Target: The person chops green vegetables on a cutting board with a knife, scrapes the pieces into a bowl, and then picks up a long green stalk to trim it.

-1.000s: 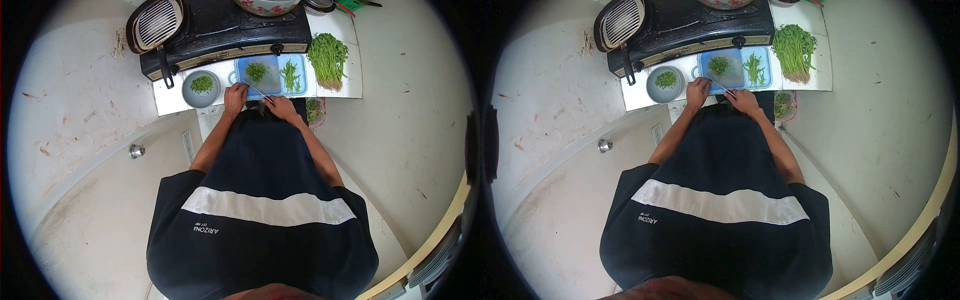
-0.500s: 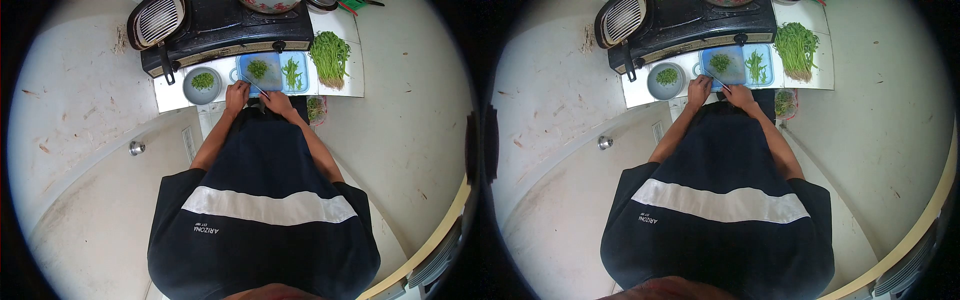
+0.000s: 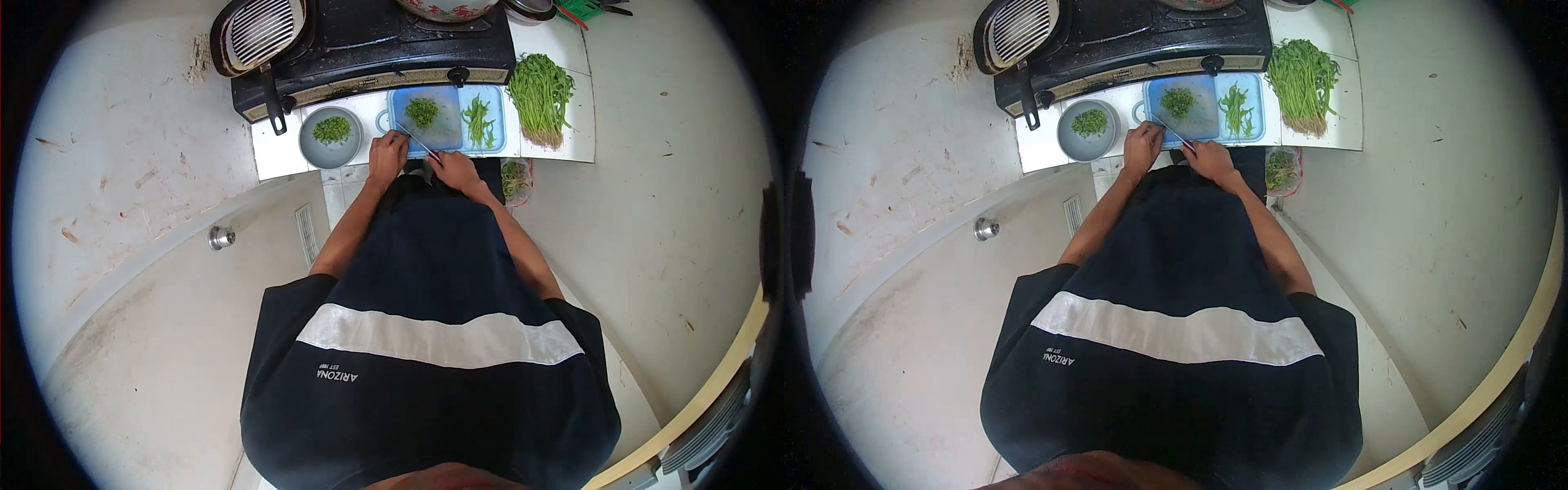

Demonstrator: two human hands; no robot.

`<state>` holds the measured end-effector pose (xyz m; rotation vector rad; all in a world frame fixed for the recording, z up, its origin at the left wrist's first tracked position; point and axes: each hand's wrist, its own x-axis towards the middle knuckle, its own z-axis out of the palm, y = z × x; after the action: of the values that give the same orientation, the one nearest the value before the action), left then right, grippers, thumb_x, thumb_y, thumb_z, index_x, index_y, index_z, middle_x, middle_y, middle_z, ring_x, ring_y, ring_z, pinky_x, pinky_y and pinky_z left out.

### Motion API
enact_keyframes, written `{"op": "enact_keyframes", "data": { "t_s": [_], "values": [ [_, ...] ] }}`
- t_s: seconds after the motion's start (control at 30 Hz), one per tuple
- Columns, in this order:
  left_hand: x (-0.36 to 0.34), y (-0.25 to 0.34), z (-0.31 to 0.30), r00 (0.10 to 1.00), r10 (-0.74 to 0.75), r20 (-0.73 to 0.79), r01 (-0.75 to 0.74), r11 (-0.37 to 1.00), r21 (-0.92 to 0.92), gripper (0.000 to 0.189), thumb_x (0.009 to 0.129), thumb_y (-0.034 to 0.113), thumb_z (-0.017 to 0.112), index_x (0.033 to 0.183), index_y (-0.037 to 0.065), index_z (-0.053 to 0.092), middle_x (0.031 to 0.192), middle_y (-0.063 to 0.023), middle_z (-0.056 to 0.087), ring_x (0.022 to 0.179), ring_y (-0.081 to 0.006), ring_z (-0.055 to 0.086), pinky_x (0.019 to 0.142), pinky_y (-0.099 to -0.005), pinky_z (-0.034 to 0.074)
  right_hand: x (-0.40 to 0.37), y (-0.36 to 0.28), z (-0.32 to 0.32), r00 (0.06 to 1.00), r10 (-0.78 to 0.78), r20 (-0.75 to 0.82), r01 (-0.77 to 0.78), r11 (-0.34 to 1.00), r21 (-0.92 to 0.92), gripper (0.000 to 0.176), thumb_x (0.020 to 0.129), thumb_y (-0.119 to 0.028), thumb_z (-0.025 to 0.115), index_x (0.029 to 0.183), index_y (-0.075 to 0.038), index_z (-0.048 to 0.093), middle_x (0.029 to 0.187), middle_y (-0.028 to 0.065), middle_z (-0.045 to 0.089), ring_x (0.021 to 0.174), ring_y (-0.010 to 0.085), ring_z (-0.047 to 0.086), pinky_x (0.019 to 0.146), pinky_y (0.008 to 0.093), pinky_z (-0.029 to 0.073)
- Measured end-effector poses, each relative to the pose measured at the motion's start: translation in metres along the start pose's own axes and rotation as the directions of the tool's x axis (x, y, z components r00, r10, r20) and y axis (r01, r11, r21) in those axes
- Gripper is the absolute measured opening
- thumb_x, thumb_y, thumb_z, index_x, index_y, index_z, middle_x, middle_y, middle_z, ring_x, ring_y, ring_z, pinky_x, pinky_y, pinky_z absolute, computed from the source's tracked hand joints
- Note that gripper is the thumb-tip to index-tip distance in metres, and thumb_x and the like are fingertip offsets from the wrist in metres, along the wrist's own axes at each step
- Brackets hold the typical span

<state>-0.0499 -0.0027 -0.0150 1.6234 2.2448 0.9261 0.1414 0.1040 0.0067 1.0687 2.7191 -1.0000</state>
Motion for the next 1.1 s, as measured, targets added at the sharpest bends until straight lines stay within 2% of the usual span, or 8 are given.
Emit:
{"op": "enact_keyframes", "data": {
  "t_s": [0.23,0.47,0.57,0.67,0.77,0.87,0.93,1.1],
  "values": [
    [0.001,0.003,-0.003,1.000,-0.014,-0.002,0.014,1.000,-0.003,0.015,0.090,0.011,0.071,0.102,0.009,0.078,0.100,-0.0062,0.070,0.087,-0.0277,0.070,0.082,-0.0421,0.050,0.003,0.003,0.002,1.000,-0.002,0.002,0.002,0.998,-0.060,0.052,0.104,-0.048,0.056,0.090,-0.001,0.073,0.076,0.0269,0.070,0.074,0.0476,0.070,0.072,0.0567,0.058],
    [-0.002,0.000,0.001,0.997,-0.083,0.008,0.083,0.995,-0.055,0.017,0.090,0.009,0.070,0.105,0.010,0.078,0.102,-0.0065,0.072,0.087,-0.0293,0.069,0.084,-0.0421,0.050,-0.008,0.009,-0.009,0.999,0.041,-0.013,-0.041,0.999,0.001,0.052,0.104,-0.049,0.058,0.089,-0.001,0.071,0.074,0.0240,0.069,0.072,0.0454,0.070,0.068,0.0548,0.057],
    [0.000,0.003,-0.003,0.995,-0.099,0.013,0.100,0.993,-0.055,0.018,0.090,0.007,0.069,0.105,0.009,0.078,0.100,-0.0067,0.073,0.087,-0.0296,0.069,0.085,-0.0417,0.050,-0.008,0.011,-0.006,0.999,-0.035,-0.035,0.036,0.998,0.042,0.050,0.103,-0.047,0.060,0.089,-0.001,0.071,0.073,0.0234,0.069,0.070,0.0445,0.070,0.067,0.0541,0.056],
    [0.000,0.001,-0.002,0.998,-0.044,-0.039,0.042,0.998,-0.047,0.013,0.093,0.010,0.070,0.102,0.009,0.078,0.102,-0.0066,0.073,0.079,-0.0317,0.068,0.080,-0.0425,0.051,-0.008,0.009,-0.005,0.997,-0.073,-0.036,0.075,0.995,0.071,0.048,0.103,-0.046,0.062,0.089,-0.001,0.072,0.071,0.0227,0.069,0.068,0.0440,0.069,0.066,0.0532,0.056],
    [0.001,0.001,-0.001,0.999,-0.033,-0.023,0.033,0.999,-0.020,0.013,0.092,0.009,0.071,0.102,0.010,0.078,0.101,-0.0067,0.073,0.081,-0.0319,0.068,0.080,-0.0431,0.051,-0.007,0.013,0.006,0.997,-0.075,-0.033,0.077,0.996,0.053,0.048,0.103,-0.045,0.061,0.087,-0.001,0.072,0.071,0.0227,0.069,0.067,0.0442,0.069,0.066,0.0533,0.056],
    [0.000,-0.002,0.002,1.000,-0.015,-0.025,0.015,1.000,0.004,0.013,0.091,0.009,0.071,0.102,0.010,0.078,0.101,-0.0067,0.073,0.082,-0.0319,0.069,0.081,-0.0433,0.050,0.000,0.014,0.016,0.996,-0.072,-0.045,0.073,0.997,0.015,0.048,0.103,-0.045,0.061,0.087,-0.001,0.072,0.071,0.0231,0.069,0.067,0.0438,0.069,0.066,0.0537,0.056],
    [0.000,-0.001,0.003,1.000,-0.013,-0.028,0.014,1.000,0.014,0.014,0.090,0.009,0.071,0.102,0.010,0.078,0.101,-0.0064,0.073,0.082,-0.0315,0.069,0.081,-0.0429,0.050,0.005,0.005,0.010,0.997,-0.062,-0.053,0.057,0.995,-0.081,0.049,0.104,-0.044,0.060,0.086,0.000,0.072,0.071,0.0233,0.069,0.068,0.0436,0.069,0.067,0.0539,0.057],
    [-0.003,0.001,-0.001,1.000,-0.020,-0.015,0.020,1.000,0.016,0.017,0.089,0.007,0.072,0.104,0.011,0.078,0.103,-0.0059,0.073,0.082,-0.0303,0.069,0.080,-0.0425,0.051,-0.005,0.008,0.000,0.998,-0.048,-0.034,0.048,0.999,-0.009,0.050,0.104,-0.045,0.059,0.086,0.001,0.071,0.071,0.0241,0.068,0.067,0.0441,0.069,0.067,0.0542,0.057]
  ]
}}
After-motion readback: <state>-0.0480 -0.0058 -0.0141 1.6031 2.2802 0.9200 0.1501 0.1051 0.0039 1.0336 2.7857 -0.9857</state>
